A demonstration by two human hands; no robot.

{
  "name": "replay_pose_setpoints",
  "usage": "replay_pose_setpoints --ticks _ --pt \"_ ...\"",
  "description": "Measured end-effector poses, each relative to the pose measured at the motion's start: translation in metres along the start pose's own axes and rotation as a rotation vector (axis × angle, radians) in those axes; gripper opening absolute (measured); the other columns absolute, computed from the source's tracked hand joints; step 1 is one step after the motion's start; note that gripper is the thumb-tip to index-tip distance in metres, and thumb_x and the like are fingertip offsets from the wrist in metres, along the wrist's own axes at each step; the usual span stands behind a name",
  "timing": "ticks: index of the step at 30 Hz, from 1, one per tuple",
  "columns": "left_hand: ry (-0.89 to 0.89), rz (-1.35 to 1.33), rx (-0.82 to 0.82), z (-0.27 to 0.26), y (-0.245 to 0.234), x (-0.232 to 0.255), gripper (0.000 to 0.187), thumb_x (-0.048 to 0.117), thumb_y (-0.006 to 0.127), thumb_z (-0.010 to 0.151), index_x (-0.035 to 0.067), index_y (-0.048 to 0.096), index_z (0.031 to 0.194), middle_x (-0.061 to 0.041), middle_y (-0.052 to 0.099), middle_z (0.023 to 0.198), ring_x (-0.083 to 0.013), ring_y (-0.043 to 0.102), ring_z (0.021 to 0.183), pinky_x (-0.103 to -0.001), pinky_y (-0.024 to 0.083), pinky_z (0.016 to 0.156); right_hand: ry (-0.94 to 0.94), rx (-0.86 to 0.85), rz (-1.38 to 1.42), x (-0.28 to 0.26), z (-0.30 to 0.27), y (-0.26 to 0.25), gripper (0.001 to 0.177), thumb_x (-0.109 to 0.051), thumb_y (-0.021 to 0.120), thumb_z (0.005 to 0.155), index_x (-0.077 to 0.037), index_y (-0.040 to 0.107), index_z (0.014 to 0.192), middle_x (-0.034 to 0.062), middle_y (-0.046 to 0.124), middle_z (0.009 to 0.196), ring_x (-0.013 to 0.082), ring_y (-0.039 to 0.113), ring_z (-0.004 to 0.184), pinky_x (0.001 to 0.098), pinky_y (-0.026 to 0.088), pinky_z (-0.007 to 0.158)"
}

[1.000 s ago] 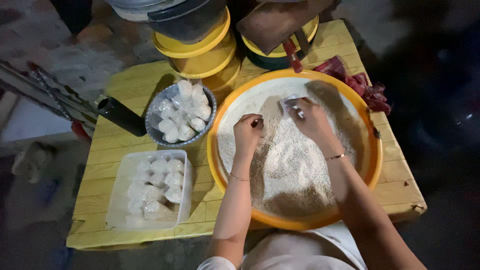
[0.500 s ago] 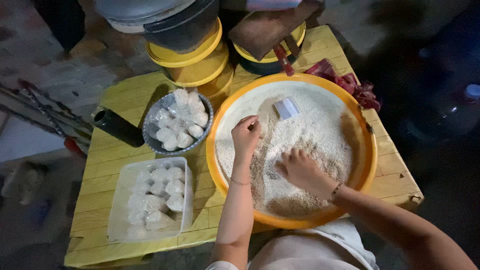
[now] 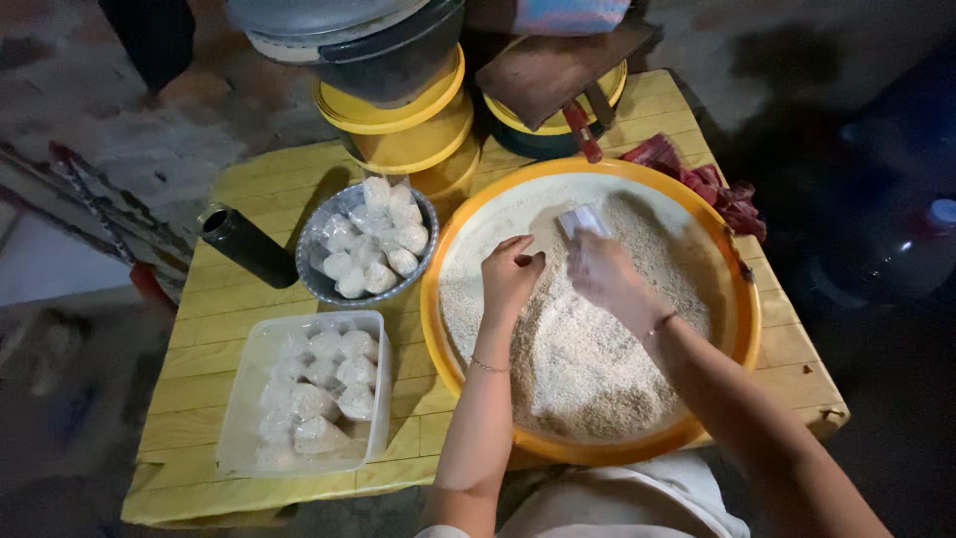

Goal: The person scoops a granular food substance from a large yellow basin into small clear plastic bags using a metal scoop, then places the filled bags into a white container. The person repeats this process multiple times throughout the clip.

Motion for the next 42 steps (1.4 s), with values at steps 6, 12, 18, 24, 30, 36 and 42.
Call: replay_pose_setpoints --ticks 6,12,18,24,30,36,42 --pt "-0.078 -0.046 -0.019 -0.004 0.004 0.000 0.039 0.012 0.081 0.081 -0.001 0.073 0.117 -0.019 0.078 0.094 -0.0206 0.076 0.069 -0.031 0.060 0.070 -0.280 -0.224 -1.928 0.028 0.048 0.030 0.019 -0.028 0.052 0.100 -0.013 0.053 0.089 0.0079 0.058 0.075 0.0161 0.054 0.058 0.0252 0.046 0.046" --pt "0.018 -0.018 0.036 -0.001 0.002 0.004 0.036 0.011 0.082 0.079 -0.004 0.074 0.111 -0.018 0.076 0.087 -0.0223 0.074 0.065 -0.032 0.059 0.067 -0.498 -0.301 -1.923 0.053 0.067 0.020 0.025 -0.031 0.052 0.095 -0.015 0.047 0.076 0.0044 0.051 0.065 0.0210 0.050 0.059 0.0340 0.043 0.054" --pt "-0.045 -0.043 -0.011 -0.003 -0.005 0.013 0.039 0.013 0.079 0.081 -0.003 0.074 0.116 -0.017 0.077 0.081 -0.0222 0.074 0.064 -0.032 0.058 0.069 -0.545 -0.301 -2.033 0.058 0.067 0.014 0.033 -0.031 0.059 0.093 -0.016 0.043 0.068 0.0036 0.047 0.063 0.0209 0.048 0.060 0.0338 0.040 0.057" --pt "-0.050 -0.062 -0.022 -0.003 -0.005 0.017 0.039 0.012 0.078 0.081 -0.004 0.073 0.116 -0.017 0.075 0.082 -0.0219 0.074 0.066 -0.032 0.058 0.069 -0.544 -0.369 -2.069 0.051 0.074 0.018 0.036 -0.033 0.062 0.093 -0.016 0.042 0.068 0.0025 0.045 0.062 0.0194 0.046 0.060 0.0332 0.037 0.057" --pt "-0.035 -0.067 -0.007 -0.004 -0.005 0.018 0.038 0.011 0.077 0.081 -0.004 0.072 0.116 -0.017 0.075 0.087 -0.0220 0.073 0.064 -0.033 0.059 0.068 -0.571 -0.453 -2.133 0.050 0.080 0.018 0.036 -0.030 0.063 0.092 -0.015 0.041 0.068 0.0036 0.040 0.060 0.0210 0.045 0.058 0.0354 0.036 0.056" --pt "-0.074 -0.009 -0.041 -0.002 -0.004 0.016 0.039 0.012 0.077 0.082 -0.002 0.073 0.118 -0.018 0.077 0.087 -0.0212 0.073 0.068 -0.031 0.058 0.073 -0.588 -0.398 -2.095 0.054 0.071 0.017 0.037 -0.031 0.057 0.093 -0.021 0.034 0.066 -0.0030 0.028 0.060 0.0134 0.032 0.052 0.0311 0.025 0.048" --pt "-0.063 0.019 -0.024 0.001 -0.004 0.000 0.035 0.002 0.065 0.084 0.002 0.077 0.116 -0.020 0.075 0.113 -0.0246 0.074 0.083 -0.032 0.059 0.079 -0.467 -0.390 -2.492 0.051 0.042 0.035 0.044 -0.036 0.060 0.096 -0.024 0.030 0.065 -0.0072 0.027 0.054 0.0099 0.025 0.044 0.0303 0.018 0.038"
Point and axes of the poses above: each hand's wrist, its own z-axis towards the middle knuckle, its own y-axis out of the palm, x = y × z, the point moved 4 cm from there along z, towards the middle knuckle
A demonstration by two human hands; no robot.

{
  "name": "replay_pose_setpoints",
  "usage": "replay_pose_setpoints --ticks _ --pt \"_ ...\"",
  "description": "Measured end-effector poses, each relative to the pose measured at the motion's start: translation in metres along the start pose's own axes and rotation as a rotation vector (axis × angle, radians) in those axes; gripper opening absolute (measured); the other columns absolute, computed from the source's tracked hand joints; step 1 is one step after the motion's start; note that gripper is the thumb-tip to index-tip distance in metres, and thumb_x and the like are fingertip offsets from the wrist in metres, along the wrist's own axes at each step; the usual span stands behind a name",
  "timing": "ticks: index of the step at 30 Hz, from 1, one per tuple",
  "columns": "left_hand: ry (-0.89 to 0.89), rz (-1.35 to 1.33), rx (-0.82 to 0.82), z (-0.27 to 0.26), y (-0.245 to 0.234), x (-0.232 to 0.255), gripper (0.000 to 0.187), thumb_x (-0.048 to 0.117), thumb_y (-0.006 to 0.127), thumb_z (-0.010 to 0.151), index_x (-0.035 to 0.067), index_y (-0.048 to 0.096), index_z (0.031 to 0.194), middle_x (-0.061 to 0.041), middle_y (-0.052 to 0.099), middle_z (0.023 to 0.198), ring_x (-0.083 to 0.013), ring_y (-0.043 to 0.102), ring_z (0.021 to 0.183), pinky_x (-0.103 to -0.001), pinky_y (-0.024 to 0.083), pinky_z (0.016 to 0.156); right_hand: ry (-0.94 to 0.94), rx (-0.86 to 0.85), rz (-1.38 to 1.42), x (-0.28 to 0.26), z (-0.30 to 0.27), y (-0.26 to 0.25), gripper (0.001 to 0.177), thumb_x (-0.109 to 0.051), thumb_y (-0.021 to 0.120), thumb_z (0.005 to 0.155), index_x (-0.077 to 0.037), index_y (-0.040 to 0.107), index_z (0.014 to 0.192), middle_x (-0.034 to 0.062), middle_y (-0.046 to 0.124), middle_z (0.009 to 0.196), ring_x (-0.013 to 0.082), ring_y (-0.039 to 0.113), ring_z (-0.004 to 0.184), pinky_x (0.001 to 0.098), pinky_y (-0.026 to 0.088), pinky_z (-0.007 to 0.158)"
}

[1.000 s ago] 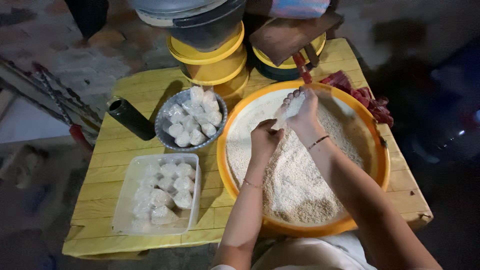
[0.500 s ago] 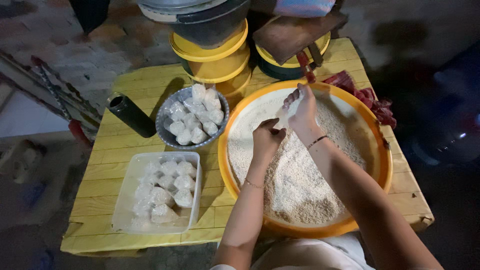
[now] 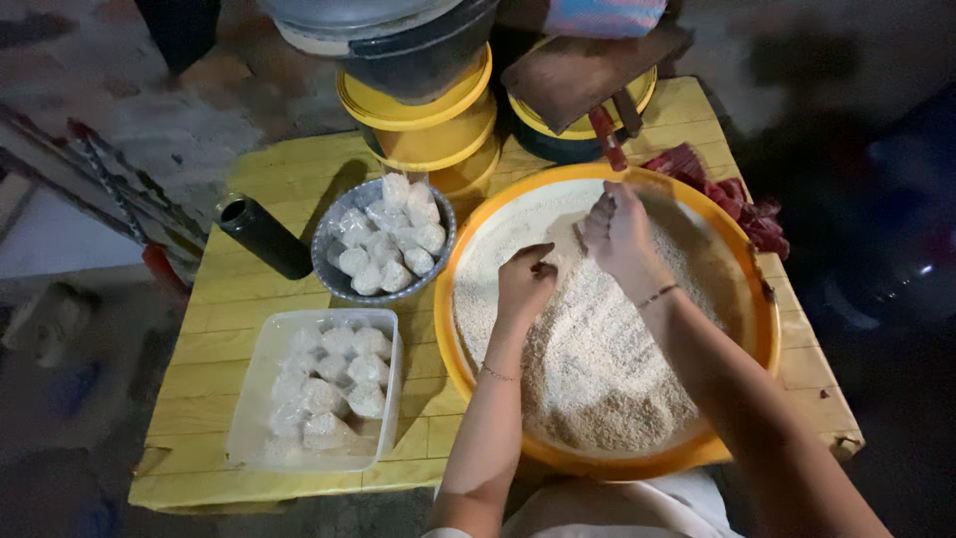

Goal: The person scoops a granular food substance from a large yellow basin into small clear plastic bags using a metal scoop, then places the filled bags into a white container. The person repeats this process multiple times throughout the clip.

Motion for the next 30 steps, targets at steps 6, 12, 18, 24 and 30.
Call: replay_pose_setpoints --ticks 6,12,18,24,30 --pt "0.102 0.257 -0.055 0.001 -0.001 -0.005 0.024 0.006 0.068 0.088 0.008 0.077 0.109 -0.010 0.075 0.116 -0.0221 0.075 0.087 -0.033 0.059 0.079 0.320 -0.338 -1.169 -0.017 -0.058 0.002 0.035 -0.044 0.053 0.101 -0.014 0.065 0.089 -0.0010 0.061 0.066 0.0124 0.056 0.059 0.0309 0.048 0.053" --pt "0.171 0.407 0.042 -0.004 -0.013 0.016 0.010 0.012 0.074 0.085 0.012 0.080 0.093 -0.006 0.078 0.096 -0.0267 0.073 0.081 -0.036 0.058 0.075 -0.289 -0.406 -1.597 -0.041 -0.099 0.046 0.039 -0.032 0.063 0.096 -0.008 0.062 0.126 0.0225 0.067 0.119 0.0363 0.065 0.105 0.0455 0.053 0.090" --pt "0.160 0.518 -0.018 -0.002 -0.023 0.039 0.007 0.014 0.075 0.082 0.012 0.078 0.088 -0.009 0.076 0.087 -0.0296 0.072 0.078 -0.040 0.057 0.078 -0.416 -0.498 -1.767 -0.024 -0.071 0.046 0.028 -0.033 0.068 0.092 -0.012 0.074 0.109 0.0086 0.067 0.125 0.0320 0.059 0.121 0.0456 0.050 0.099" --pt "0.086 0.488 -0.128 0.001 -0.050 0.060 0.010 0.019 0.074 0.083 0.012 0.078 0.090 -0.011 0.075 0.097 -0.0338 0.071 0.084 -0.043 0.057 0.078 -0.646 -0.540 -1.851 -0.039 -0.068 0.065 0.013 -0.024 0.068 0.088 -0.018 0.077 0.094 -0.0011 0.074 0.106 0.0250 0.064 0.113 0.0426 0.052 0.093" --pt "0.278 0.410 -0.005 -0.006 -0.084 0.090 0.012 0.019 0.074 0.080 0.011 0.074 0.088 -0.013 0.075 0.106 -0.0350 0.071 0.091 -0.044 0.056 0.079 -0.868 -0.636 -1.731 -0.061 -0.085 0.090 0.013 -0.021 0.069 0.088 -0.012 0.076 0.094 0.0023 0.073 0.101 0.0247 0.066 0.105 0.0392 0.052 0.094"
Point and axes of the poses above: each hand's wrist, its own z-axis towards the middle knuckle, its own y-axis out of the palm, x = y × z, the point moved 4 cm from there along z, towards the middle knuckle
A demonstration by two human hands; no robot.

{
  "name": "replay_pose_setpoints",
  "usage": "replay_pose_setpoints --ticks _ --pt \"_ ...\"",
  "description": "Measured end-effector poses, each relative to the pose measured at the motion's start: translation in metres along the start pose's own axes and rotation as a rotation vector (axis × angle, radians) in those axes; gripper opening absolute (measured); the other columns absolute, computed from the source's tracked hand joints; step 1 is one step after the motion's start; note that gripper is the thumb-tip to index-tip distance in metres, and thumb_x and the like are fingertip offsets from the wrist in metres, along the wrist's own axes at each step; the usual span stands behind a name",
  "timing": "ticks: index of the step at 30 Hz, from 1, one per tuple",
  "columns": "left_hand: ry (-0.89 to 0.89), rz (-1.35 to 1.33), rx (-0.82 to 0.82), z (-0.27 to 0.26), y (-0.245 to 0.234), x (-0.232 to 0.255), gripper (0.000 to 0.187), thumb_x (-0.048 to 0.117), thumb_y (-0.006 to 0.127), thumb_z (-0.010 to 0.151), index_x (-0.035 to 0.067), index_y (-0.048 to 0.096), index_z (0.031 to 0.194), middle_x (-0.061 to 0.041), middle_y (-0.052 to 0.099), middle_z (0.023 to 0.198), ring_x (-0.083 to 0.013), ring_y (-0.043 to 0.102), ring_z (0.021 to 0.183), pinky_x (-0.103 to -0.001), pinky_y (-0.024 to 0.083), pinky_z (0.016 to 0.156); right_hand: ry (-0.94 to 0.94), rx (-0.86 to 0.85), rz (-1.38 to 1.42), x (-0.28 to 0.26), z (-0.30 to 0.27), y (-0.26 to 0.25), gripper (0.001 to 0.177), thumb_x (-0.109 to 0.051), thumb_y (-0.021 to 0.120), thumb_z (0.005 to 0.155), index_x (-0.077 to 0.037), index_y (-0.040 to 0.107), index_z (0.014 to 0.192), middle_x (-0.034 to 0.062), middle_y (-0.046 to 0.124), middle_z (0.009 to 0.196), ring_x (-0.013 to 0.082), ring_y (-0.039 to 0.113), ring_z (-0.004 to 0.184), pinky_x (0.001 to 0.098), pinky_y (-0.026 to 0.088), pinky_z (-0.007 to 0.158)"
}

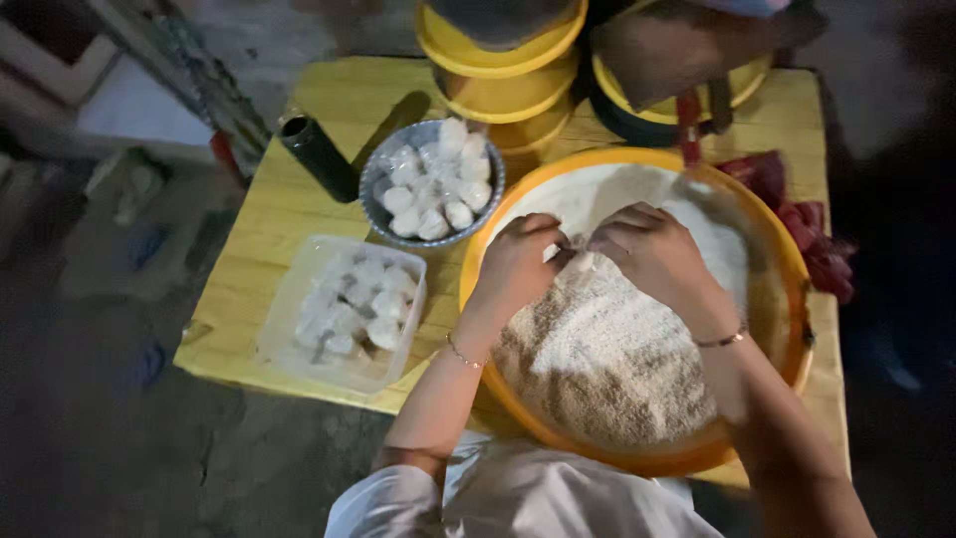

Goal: The person scoops a granular food substance from a large yellow basin into small clear plastic bags using a metal scoop, then places the filled bags into a white container. The person repeats this process multiple times throughout the clip.

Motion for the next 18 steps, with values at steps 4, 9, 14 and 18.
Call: replay_pose_setpoints --ticks 4,9,14,18 --pt "-0.129 -0.022 -0.145 0.004 -0.003 -0.013 0.015 0.019 0.076 0.085 0.007 0.074 0.094 -0.015 0.073 0.095 -0.0355 0.070 0.086 -0.044 0.056 0.077 -0.066 -0.032 0.036 -0.010 0.013 -0.005 0.011 -0.014 0.071 0.088 -0.011 0.077 0.096 0.0041 0.074 0.102 0.0270 0.066 0.103 0.0388 0.053 0.092" --pt "-0.259 -0.246 -0.138 -0.010 -0.038 0.000 0.024 0.020 0.076 0.083 0.004 0.067 0.097 -0.010 0.074 0.086 -0.0269 0.074 0.080 -0.038 0.057 0.074 0.021 0.093 0.275 -0.035 0.013 -0.028 0.023 -0.017 0.084 0.086 -0.004 0.072 0.101 0.0089 0.073 0.105 0.0265 0.070 0.094 0.0373 0.057 0.082" --pt "-0.151 -0.119 -0.122 -0.039 -0.115 0.013 0.033 0.012 0.069 0.086 0.007 0.071 0.118 -0.010 0.072 0.094 -0.0282 0.072 0.087 -0.039 0.056 0.080 0.074 0.098 0.479 -0.056 0.005 -0.034 0.034 -0.017 0.084 0.089 -0.004 0.068 0.115 0.0118 0.072 0.115 0.0230 0.072 0.100 0.0325 0.059 0.075" --pt "-0.158 0.136 -0.143 -0.068 -0.187 0.014 0.016 0.014 0.071 0.087 0.008 0.078 0.101 -0.009 0.071 0.098 -0.0293 0.070 0.088 -0.040 0.055 0.079 0.077 0.055 0.477 -0.054 0.000 -0.028 0.036 -0.016 0.082 0.090 -0.003 0.066 0.120 0.0120 0.071 0.119 0.0217 0.071 0.100 0.0338 0.058 0.083"
Point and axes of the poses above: each hand's wrist, its own z-axis towards the middle knuckle, its own y-axis out of the palm, x = y × z, the point moved 4 cm from there along z, towards the middle knuckle
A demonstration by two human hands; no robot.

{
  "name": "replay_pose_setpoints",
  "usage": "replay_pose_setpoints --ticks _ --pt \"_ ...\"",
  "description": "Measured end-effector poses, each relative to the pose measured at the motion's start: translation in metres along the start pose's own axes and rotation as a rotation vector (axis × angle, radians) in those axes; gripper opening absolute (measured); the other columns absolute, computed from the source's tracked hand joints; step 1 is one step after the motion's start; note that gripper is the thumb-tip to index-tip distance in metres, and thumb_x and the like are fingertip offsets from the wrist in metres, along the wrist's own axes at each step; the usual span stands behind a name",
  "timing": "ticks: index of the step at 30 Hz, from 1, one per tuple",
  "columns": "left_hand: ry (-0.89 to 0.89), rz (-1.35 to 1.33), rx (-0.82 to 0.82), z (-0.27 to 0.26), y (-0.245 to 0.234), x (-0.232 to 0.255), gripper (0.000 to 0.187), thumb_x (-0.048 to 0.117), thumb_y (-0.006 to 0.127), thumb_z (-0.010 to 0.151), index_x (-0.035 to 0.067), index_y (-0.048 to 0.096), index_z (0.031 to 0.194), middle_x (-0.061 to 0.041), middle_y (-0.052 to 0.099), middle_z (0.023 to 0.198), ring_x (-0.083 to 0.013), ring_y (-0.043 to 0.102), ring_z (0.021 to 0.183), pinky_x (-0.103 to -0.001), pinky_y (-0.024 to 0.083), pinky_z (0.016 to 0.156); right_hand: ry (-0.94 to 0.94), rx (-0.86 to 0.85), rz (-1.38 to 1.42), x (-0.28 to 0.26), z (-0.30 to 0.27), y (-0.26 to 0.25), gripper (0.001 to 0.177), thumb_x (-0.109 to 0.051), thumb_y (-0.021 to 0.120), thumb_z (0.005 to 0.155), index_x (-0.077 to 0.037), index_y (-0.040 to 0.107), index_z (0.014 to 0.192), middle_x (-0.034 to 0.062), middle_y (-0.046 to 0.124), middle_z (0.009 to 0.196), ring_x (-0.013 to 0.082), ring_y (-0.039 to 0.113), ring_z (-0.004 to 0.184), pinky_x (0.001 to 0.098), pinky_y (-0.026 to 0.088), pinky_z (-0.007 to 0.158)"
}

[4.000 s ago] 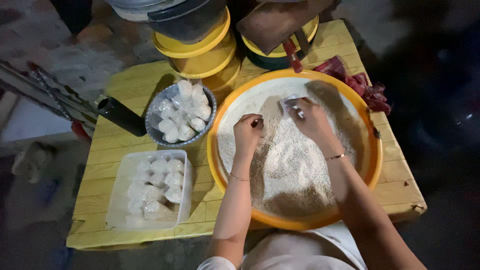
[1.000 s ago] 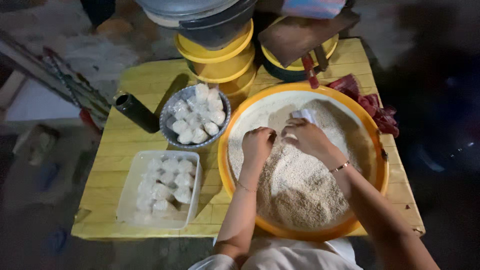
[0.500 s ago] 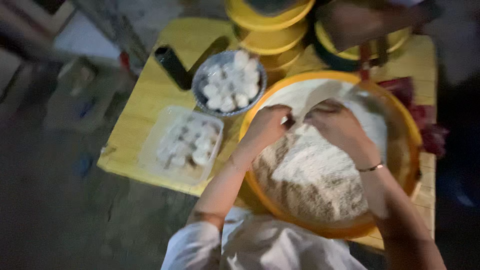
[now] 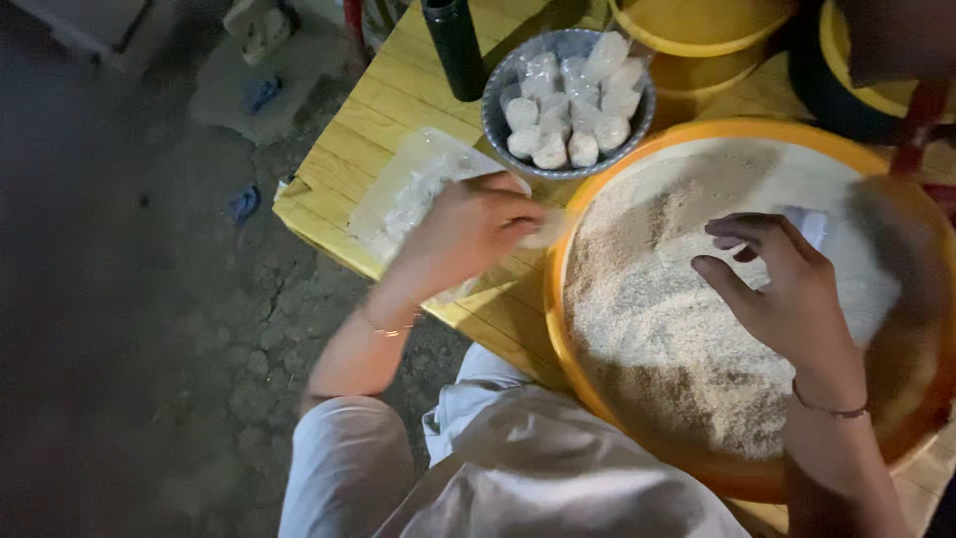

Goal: The person scoops a granular food substance from a large yellow basin into small clear plastic bags using a metal scoop, then places the filled bags into a white container. The person repeats this process multiple times throughout the clip.

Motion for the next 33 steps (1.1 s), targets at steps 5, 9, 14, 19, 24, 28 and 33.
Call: replay_pose_setpoints --ticks 5,9,14,19,24,28,33 --pt "-0.197 0.027 -0.155 -0.042 -0.042 -0.027 0.012 0.017 0.073 0.088 0.008 0.077 0.095 -0.006 0.072 0.095 -0.0231 0.070 0.084 -0.036 0.055 0.075 0.074 -0.060 0.062 0.015 -0.008 0.018 0.034 -0.016 0.078 0.092 -0.004 0.065 0.121 0.0124 0.070 0.123 0.0213 0.072 0.101 0.0313 0.058 0.076" --pt "-0.225 -0.020 -0.256 -0.064 -0.041 -0.062 0.013 0.017 0.073 0.087 0.009 0.079 0.095 -0.004 0.072 0.092 -0.0219 0.071 0.085 -0.035 0.055 0.075 0.116 -0.134 -0.005 0.026 -0.015 0.027 0.035 -0.019 0.076 0.092 -0.004 0.066 0.123 0.0133 0.070 0.121 0.0234 0.072 0.100 0.0340 0.058 0.080" --pt "-0.190 -0.024 -0.338 -0.080 -0.011 -0.104 0.012 0.018 0.074 0.085 0.009 0.079 0.093 -0.004 0.072 0.094 -0.0244 0.069 0.091 -0.037 0.054 0.080 0.169 -0.167 0.025 0.041 -0.028 0.032 0.035 -0.021 0.075 0.092 -0.004 0.065 0.120 0.0138 0.069 0.124 0.0238 0.073 0.099 0.0346 0.059 0.079" --pt "-0.334 0.080 -0.383 -0.084 0.013 -0.134 0.011 0.018 0.073 0.084 0.011 0.079 0.090 -0.004 0.072 0.093 -0.0248 0.068 0.092 -0.039 0.053 0.080 0.224 -0.186 -0.008 0.060 -0.038 0.030 0.035 -0.021 0.074 0.093 -0.004 0.066 0.122 0.0138 0.069 0.124 0.0243 0.073 0.097 0.0347 0.059 0.080" --pt "-0.340 0.230 -0.327 -0.080 0.029 -0.158 0.011 0.019 0.075 0.083 0.012 0.078 0.091 -0.006 0.073 0.094 -0.0283 0.068 0.096 -0.041 0.054 0.081 0.272 -0.167 0.023 0.080 -0.045 0.020 0.035 -0.023 0.073 0.093 -0.005 0.066 0.121 0.0149 0.068 0.121 0.0238 0.074 0.097 0.0343 0.060 0.075" --pt "-0.372 0.312 -0.327 -0.082 0.021 -0.155 0.022 0.023 0.079 0.079 0.011 0.077 0.096 -0.011 0.073 0.098 -0.0321 0.068 0.098 -0.044 0.054 0.084 0.486 -0.184 -0.107 0.116 -0.052 -0.002 0.039 -0.030 0.072 0.096 -0.007 0.067 0.128 0.0150 0.074 0.110 0.0265 0.075 0.084 0.0385 0.059 0.071" --pt "-0.378 0.345 -0.206 -0.051 0.003 -0.087 0.036 0.027 0.080 0.080 0.008 0.074 0.111 -0.015 0.072 0.109 -0.0368 0.067 0.101 -0.047 0.054 0.083 0.465 0.075 -0.271 0.191 -0.080 -0.041 0.027 -0.026 0.068 0.108 -0.002 0.068 0.120 0.0161 0.075 0.111 0.0281 0.074 0.091 0.0392 0.057 0.074"
Point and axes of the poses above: each hand's wrist, its own z-axis towards the middle knuckle, its own y-axis out of the palm, x = y × z, the point moved 4 cm from there along z, towards the middle knuckle
